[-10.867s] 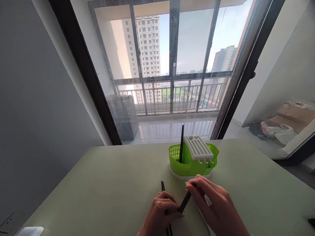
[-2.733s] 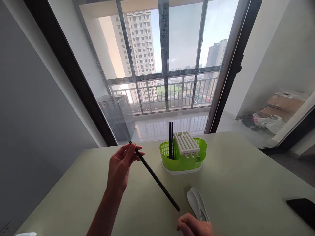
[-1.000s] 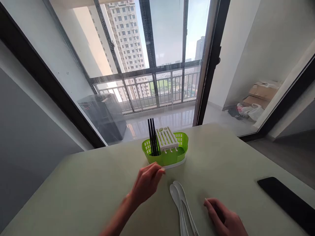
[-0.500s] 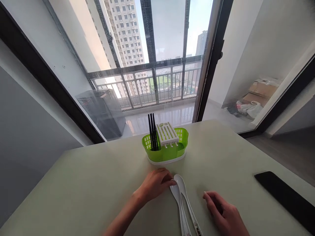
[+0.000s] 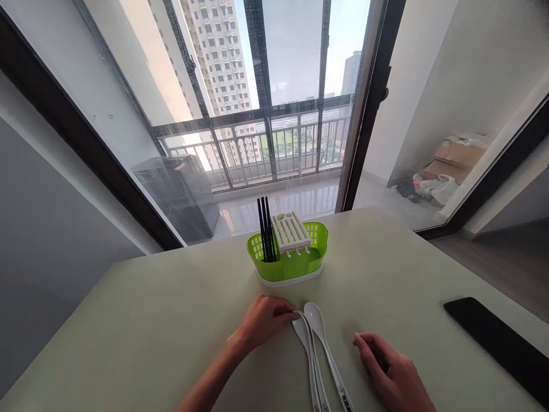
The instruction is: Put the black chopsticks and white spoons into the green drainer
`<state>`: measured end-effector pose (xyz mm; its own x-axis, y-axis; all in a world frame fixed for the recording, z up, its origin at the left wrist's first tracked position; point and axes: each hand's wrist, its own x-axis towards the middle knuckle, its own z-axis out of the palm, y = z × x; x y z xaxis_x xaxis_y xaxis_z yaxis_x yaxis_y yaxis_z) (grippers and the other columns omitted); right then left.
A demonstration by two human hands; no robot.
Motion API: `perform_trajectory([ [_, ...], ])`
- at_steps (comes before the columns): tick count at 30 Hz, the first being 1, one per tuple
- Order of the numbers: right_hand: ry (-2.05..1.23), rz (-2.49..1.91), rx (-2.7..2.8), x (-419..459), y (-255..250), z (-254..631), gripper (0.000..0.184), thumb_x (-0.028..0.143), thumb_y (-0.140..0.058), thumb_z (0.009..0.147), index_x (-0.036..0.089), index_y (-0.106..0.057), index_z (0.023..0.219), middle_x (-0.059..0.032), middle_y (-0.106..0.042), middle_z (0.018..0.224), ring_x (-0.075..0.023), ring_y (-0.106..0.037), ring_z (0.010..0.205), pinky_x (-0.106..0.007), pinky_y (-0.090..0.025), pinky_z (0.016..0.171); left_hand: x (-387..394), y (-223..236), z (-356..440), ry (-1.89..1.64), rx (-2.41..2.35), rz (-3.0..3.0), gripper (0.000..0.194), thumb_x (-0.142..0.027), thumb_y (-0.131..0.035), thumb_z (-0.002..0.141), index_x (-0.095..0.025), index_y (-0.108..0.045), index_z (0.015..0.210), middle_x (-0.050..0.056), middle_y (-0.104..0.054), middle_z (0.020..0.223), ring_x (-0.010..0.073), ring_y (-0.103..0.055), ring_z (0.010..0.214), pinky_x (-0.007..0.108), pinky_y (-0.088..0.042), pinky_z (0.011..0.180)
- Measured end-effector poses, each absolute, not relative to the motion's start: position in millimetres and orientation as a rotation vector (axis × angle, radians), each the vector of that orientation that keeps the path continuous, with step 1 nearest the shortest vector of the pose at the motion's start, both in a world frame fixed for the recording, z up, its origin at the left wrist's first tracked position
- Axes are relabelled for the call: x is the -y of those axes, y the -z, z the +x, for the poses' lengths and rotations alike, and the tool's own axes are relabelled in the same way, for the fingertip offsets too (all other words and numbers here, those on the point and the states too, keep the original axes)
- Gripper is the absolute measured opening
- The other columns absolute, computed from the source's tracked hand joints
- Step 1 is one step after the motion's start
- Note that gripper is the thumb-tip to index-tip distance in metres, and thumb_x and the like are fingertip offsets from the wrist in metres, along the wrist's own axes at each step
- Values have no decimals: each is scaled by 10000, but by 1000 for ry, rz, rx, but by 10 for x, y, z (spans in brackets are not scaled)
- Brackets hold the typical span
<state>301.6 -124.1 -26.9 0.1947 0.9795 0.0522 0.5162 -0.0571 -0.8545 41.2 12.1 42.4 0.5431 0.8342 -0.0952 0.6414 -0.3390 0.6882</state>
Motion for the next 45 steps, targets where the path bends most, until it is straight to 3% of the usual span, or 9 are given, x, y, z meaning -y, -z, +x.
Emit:
perform_trajectory([
  [8, -736, -1706, 1412, 1236, 261, 3015, 500, 646, -445, 954, 230, -708, 864, 17, -632, 608, -145, -582, 514, -197, -475, 516, -135, -506, 298, -413, -1118, 1779, 273, -439, -711, 846, -187, -811, 879, 35, -783, 740, 197, -715, 678, 280, -552, 695],
  [12, -735, -1701, 1402, 1241, 255, 3008, 503, 655, -445, 950, 232, -701, 855, 17, -623, 594, -147, -573, 500, -204, -462, 499, -207, -822, 107, -509, -1100, 1704, 308, -466, -753, 819, -164, -800, 857, 41, -775, 744, 185, -714, 690, 277, -572, 693],
  [19, -774, -1709, 1435, 1240, 249, 3022, 478, 643, -448, 953, 237, -692, 883, 15, -632, 610, -153, -581, 515, -205, -470, 507, -274, -1798, -216, -1148, -1403, 1828, 235, -435, -774, 827, -216, -797, 907, 7, -771, 711, 175, -726, 689, 282, -594, 733],
  [23, -788, -1711, 1430, 1257, 247, 3036, 462, 622, -446, 962, 240, -700, 907, 6, -684, 678, -155, -622, 563, -197, -500, 560, -263, -2063, -179, -1617, -1689, 1862, 221, -428, -766, 845, -233, -762, 949, -14, -783, 739, 190, -767, 749, 288, -592, 773],
  [27, -764, -1700, 1448, 1258, 277, 3047, 465, 619, -448, 960, 238, -704, 886, 15, -664, 642, -148, -608, 534, -192, -493, 541, -318, -2040, -72, -1792, -1827, 2038, 209, -426, -702, 910, -224, -735, 950, -22, -798, 763, 199, -786, 787, 287, -572, 790],
  [31, -751, -1693, 1455, 1238, 293, 3032, 473, 624, -446, 958, 235, -701, 871, 24, -610, 587, -147, -577, 507, -194, -468, 503, -417, -1847, -21, -1814, -1861, 2377, 185, -380, -674, 947, -211, -745, 977, -13, -816, 817, 190, -789, 803, 231, -530, 689],
  [36, -713, -1702, 1401, 1241, 290, 2995, 483, 641, -451, 950, 235, -692, 846, 26, -592, 572, -144, -552, 491, -199, -456, 493, -503, -1523, -12, -1686, -1736, 2783, 181, -344, -633, 989, -202, -735, 1033, 8, -818, 866, 149, -762, 671, 213, -478, 598],
  [45, -741, -1670, 1433, 1225, 242, 3021, 472, 637, -463, 946, 239, -704, 867, 8, -670, 633, -149, -608, 511, -195, -485, 499, -471, -1197, 157, -1354, -1333, 3008, 154, -216, -596, 1006, -200, -725, 1087, 30, -814, 1030, 176, -786, 864, 253, -568, 754],
])
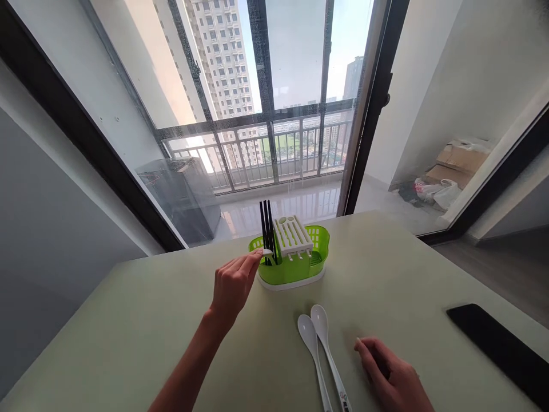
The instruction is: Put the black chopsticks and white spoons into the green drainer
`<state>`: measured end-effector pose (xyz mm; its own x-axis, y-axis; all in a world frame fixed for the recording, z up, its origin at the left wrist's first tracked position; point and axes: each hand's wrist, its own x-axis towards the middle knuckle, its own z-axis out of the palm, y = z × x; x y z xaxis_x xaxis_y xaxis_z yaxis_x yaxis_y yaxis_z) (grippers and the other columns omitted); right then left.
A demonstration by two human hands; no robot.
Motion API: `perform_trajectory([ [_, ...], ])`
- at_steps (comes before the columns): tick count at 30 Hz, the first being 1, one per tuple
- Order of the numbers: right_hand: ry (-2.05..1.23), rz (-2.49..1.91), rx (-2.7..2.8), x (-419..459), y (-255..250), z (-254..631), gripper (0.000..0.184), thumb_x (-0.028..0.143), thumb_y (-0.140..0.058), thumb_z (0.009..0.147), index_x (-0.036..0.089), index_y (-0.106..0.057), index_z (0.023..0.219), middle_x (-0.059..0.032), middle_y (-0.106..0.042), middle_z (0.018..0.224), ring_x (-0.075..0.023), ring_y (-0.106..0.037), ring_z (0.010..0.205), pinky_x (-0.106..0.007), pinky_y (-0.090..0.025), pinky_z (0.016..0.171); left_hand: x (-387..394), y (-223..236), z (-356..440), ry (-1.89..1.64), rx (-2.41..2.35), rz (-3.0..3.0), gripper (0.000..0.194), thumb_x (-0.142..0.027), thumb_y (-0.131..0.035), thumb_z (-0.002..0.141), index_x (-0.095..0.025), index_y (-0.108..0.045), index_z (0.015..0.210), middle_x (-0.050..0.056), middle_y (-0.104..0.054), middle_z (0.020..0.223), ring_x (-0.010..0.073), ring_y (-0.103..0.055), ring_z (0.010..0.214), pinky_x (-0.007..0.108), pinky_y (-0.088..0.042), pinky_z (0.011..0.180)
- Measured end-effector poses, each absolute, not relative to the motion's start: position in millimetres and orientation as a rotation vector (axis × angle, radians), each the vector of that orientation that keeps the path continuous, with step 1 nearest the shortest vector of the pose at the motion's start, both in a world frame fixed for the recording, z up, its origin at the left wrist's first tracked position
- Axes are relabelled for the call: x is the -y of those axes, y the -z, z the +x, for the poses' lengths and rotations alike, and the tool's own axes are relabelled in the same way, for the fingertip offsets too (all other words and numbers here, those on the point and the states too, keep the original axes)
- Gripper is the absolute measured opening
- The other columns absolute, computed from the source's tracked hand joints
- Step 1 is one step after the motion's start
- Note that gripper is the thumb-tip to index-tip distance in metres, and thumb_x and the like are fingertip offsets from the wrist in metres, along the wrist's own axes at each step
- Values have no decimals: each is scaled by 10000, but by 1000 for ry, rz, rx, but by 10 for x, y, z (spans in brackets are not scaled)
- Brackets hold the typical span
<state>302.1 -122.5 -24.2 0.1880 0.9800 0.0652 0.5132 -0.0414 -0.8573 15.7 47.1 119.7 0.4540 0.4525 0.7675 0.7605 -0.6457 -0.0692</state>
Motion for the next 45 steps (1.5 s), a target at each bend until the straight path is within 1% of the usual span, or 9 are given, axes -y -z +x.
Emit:
perform_trajectory([
  [11, -728, -1676, 1366, 1245, 228, 2970, 480, 649, -456, 951, 237, -686, 863, 20, -633, 623, -143, -578, 520, -198, -467, 525, -276, -1117, 265, 1074, 982, -2311, 199, -190, -703, 935, -281, -749, 1106, -15, -810, 1049, 149, -766, 848, 266, -549, 726],
  [17, -716, -1676, 1378, 1246, 208, 2958, 505, 672, -455, 941, 236, -690, 840, 14, -622, 601, -151, -562, 502, -212, -457, 508, -131, -1064, 243, 1062, 1026, -2371, 363, -209, -694, 940, -260, -621, 1291, 63, -758, 1148, 193, -722, 983, 332, -551, 880],
  [21, -696, -1691, 1360, 1251, 219, 2950, 511, 667, -436, 955, 237, -691, 846, 19, -593, 576, -151, -539, 494, -216, -448, 506, 50, -915, 343, 1054, 917, -2546, 184, -210, -642, 963, -250, -641, 1142, 43, -717, 928, 168, -693, 797, 310, -554, 780],
  [27, -733, -1666, 1330, 1266, 182, 2915, 493, 659, -439, 955, 236, -668, 845, 20, -607, 617, -152, -551, 533, -210, -453, 542, 180, -614, 640, 511, 1435, -3010, 268, -354, -652, 946, -232, -633, 1183, 74, -691, 1157, 218, -702, 926, 322, -548, 762],
  [32, -739, -1657, 1329, 1249, 203, 2941, 485, 650, -449, 953, 234, -671, 843, 24, -609, 610, -150, -560, 535, -205, -458, 537, 78, -491, 674, 313, 1767, -3207, 144, -311, -625, 924, -189, -702, 931, 37, -705, 944, 186, -650, 811, 278, -476, 687],
  [35, -734, -1643, 1348, 1240, 209, 2930, 496, 659, -454, 947, 233, -678, 829, 25, -605, 596, -147, -563, 514, -204, -463, 520, 34, -524, 580, 407, 2058, -3334, 215, -374, -630, 911, -170, -690, 873, 10, -694, 775, 176, -646, 731, 270, -476, 657],
  [38, -654, -1674, 1314, 1241, 207, 2900, 511, 657, -428, 958, 235, -677, 811, 24, -597, 593, -147, -552, 508, -208, -458, 515, 38, -744, 420, 670, 2298, -3581, 348, -508, -657, 890, -160, -664, 897, 17, -710, 723, 186, -694, 699, 291, -537, 664],
  [42, -685, -1664, 1374, 1241, 231, 2937, 488, 641, -438, 960, 236, -681, 836, 22, -596, 582, -154, -548, 502, -209, -457, 502, 67, -1336, 126, 1086, 2214, -3688, 399, -559, -711, 856, -178, -700, 974, 53, -750, 788, 203, -730, 698, 345, -608, 695],
  [45, -757, -1658, 1451, 1239, 268, 3009, 473, 629, -447, 961, 235, -691, 871, 16, -626, 604, -156, -579, 517, -204, -474, 511, 63, -1792, -97, 1532, 2046, -3238, 353, -535, -706, 876, -212, -743, 1015, 71, -780, 821, 219, -746, 697, 357, -634, 686],
])
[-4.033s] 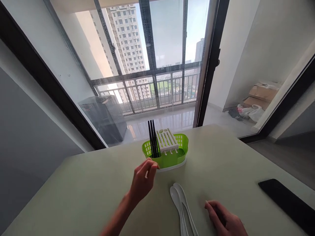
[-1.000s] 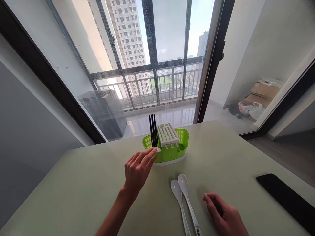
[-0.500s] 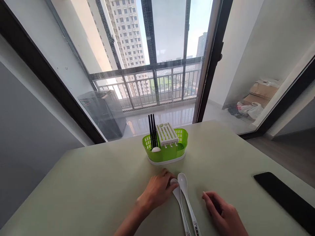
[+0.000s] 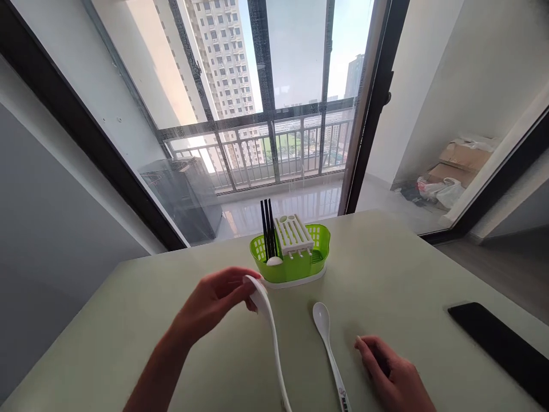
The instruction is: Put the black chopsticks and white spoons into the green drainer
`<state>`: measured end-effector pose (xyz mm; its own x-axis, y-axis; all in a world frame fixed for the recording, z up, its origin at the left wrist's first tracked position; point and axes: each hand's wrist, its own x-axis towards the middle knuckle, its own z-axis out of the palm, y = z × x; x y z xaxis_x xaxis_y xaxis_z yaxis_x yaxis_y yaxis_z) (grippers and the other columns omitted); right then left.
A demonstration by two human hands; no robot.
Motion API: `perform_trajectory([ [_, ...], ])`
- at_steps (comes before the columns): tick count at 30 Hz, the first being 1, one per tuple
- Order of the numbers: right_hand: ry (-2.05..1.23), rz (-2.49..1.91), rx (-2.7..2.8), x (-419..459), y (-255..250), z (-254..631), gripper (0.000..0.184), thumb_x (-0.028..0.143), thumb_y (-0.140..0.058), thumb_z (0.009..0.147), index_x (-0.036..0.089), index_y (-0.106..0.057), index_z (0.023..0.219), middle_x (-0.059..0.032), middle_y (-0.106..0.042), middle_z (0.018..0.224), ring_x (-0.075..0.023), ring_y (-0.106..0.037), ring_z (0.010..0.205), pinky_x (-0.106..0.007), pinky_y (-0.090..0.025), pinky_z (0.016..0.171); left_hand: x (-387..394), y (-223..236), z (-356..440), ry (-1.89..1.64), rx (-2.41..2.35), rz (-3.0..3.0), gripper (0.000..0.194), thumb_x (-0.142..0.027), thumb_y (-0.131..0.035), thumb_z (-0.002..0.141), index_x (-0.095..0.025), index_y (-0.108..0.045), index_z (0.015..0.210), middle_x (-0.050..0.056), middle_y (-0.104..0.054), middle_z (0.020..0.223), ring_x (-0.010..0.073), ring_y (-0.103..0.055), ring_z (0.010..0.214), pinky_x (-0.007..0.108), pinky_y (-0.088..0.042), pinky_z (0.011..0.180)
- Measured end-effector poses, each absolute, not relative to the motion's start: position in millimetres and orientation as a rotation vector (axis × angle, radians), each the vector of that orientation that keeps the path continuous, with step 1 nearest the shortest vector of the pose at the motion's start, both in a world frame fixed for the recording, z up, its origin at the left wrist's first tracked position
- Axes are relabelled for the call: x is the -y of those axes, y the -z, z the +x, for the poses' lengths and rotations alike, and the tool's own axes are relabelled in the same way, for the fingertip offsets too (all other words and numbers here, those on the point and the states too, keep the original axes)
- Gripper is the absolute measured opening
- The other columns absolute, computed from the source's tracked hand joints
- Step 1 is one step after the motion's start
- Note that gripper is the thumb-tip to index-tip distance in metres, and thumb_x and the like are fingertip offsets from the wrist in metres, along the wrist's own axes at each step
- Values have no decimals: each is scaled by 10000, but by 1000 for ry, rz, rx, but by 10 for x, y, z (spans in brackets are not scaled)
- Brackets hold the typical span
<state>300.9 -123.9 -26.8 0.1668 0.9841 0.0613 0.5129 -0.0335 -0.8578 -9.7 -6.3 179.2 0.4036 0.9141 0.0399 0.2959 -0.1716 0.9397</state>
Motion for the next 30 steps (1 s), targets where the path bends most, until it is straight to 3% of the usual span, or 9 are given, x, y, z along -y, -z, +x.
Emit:
perform_trajectory([
  [5, -756, -1693, 1487, 1253, 309, 3051, 488, 626, -425, 972, 235, -708, 902, 18, -613, 597, -154, -579, 519, -203, -481, 514, -14, -2178, -203, -1689, -1647, 1767, 316, -467, -762, 849, -249, -754, 1078, -5, -784, 763, 226, -773, 772, 361, -631, 779],
  [8, -763, -1691, 1484, 1250, 311, 3040, 490, 634, -431, 966, 234, -708, 906, 16, -627, 609, -151, -588, 521, -198, -480, 506, -119, -2176, -154, -1917, -1722, 1752, 285, -416, -709, 905, -236, -736, 1125, -36, -783, 788, 215, -778, 816, 371, -613, 858],
  [12, -737, -1676, 1459, 1231, 281, 3027, 490, 644, -445, 953, 234, -699, 867, 16, -628, 596, -148, -591, 503, -195, -480, 492, -291, -1977, -151, -1888, -1669, 2024, 207, -339, -670, 941, -212, -738, 1090, -3, -808, 943, 192, -785, 853, 321, -607, 861],
  [19, -694, -1692, 1400, 1234, 187, 2960, 523, 674, -423, 949, 238, -688, 839, 15, -640, 606, -154, -594, 512, -209, -478, 518, -426, -1516, -110, -1645, -1466, 2736, 145, -268, -620, 985, -250, -746, 1056, -1, -811, 1033, 167, -776, 945, 251, -601, 831],
  [30, -749, -1678, 1437, 1224, 245, 3013, 477, 633, -448, 957, 234, -689, 856, 24, -630, 604, -146, -595, 512, -196, -476, 514, -521, -1168, -26, -1406, -1248, 2814, 190, -220, -573, 1010, -254, -720, 1126, 14, -795, 1111, 174, -765, 1016, 292, -619, 916],
])
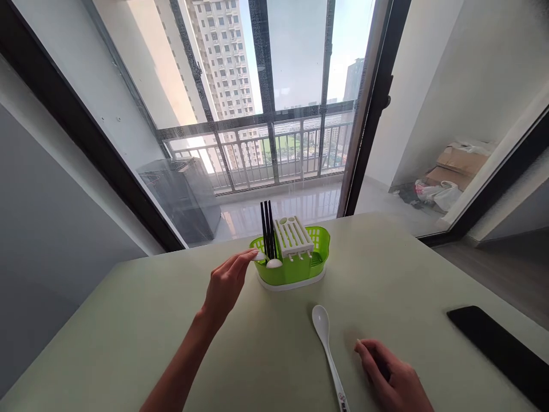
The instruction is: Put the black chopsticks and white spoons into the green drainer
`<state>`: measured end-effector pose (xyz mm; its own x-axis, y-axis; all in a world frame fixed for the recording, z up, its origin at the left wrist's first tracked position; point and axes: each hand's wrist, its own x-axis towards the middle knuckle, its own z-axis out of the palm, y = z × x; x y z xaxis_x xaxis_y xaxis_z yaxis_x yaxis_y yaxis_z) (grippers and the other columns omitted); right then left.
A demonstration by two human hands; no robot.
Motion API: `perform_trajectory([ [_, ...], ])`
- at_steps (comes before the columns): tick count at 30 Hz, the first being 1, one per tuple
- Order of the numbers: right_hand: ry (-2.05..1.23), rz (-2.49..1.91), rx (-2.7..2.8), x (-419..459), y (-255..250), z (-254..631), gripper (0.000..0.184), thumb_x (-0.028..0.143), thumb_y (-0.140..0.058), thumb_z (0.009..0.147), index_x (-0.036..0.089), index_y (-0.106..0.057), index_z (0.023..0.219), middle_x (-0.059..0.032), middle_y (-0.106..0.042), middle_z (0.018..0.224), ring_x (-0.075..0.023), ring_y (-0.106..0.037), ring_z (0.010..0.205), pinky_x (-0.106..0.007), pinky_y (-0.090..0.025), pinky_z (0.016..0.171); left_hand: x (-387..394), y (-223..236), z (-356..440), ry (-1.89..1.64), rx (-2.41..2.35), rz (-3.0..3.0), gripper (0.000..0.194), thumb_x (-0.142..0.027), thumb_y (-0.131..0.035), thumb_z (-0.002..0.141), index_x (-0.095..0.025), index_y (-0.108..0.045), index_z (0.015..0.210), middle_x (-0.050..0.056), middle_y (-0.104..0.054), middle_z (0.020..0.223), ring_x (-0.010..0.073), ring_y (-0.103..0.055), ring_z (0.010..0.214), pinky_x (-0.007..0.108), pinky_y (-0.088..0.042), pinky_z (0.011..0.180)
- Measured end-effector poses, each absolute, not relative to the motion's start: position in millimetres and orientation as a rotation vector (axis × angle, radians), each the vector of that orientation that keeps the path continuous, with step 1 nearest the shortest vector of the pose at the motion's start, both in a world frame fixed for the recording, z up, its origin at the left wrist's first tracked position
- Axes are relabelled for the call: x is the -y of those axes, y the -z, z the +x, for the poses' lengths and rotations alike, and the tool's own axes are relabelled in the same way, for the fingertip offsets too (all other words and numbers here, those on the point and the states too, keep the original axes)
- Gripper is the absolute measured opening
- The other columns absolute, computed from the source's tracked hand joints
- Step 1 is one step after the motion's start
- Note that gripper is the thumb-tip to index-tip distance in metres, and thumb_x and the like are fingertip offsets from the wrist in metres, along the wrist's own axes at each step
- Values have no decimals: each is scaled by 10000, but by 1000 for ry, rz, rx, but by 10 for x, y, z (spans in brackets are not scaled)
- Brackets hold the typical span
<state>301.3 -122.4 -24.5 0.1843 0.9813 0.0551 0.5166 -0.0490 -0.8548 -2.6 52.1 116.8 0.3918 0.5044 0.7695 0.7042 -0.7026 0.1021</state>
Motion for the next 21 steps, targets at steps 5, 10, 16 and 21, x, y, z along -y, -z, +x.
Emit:
perform_trajectory([
  [5, -750, -1682, 1429, 1231, 266, 3015, 472, 627, -452, 958, 236, -701, 871, 19, -660, 644, -148, -617, 542, -192, -495, 546, -520, -1084, -49, 1163, 1095, -2485, 195, -211, -574, 1011, -249, -701, 1154, 22, -783, 1145, 171, -747, 1058, 313, -598, 952],
  [10, -743, -1673, 1422, 1246, 288, 3017, 470, 623, -451, 961, 234, -704, 884, 14, -670, 656, -146, -618, 542, -188, -491, 534, -492, -1092, -81, 1098, 1096, -2473, 240, -180, -592, 991, -256, -653, 1210, 34, -769, 1155, 199, -710, 1099, 375, -563, 958],
  [16, -744, -1682, 1470, 1239, 313, 3043, 452, 610, -449, 965, 242, -702, 897, 21, -660, 653, -143, -608, 538, -187, -486, 536, -181, -940, 21, 1157, 991, -2343, 413, -101, -636, 874, -236, -556, 1256, 113, -625, 1169, 255, -627, 1100, 431, -537, 933],
  [21, -743, -1692, 1427, 1239, 315, 3016, 449, 612, -447, 967, 241, -685, 880, 27, -617, 612, -148, -579, 523, -196, -474, 528, 139, -611, 434, 950, 1042, -2822, 364, -155, -622, 902, -230, -512, 1241, 85, -632, 1105, 219, -649, 985, 362, -575, 857],
])
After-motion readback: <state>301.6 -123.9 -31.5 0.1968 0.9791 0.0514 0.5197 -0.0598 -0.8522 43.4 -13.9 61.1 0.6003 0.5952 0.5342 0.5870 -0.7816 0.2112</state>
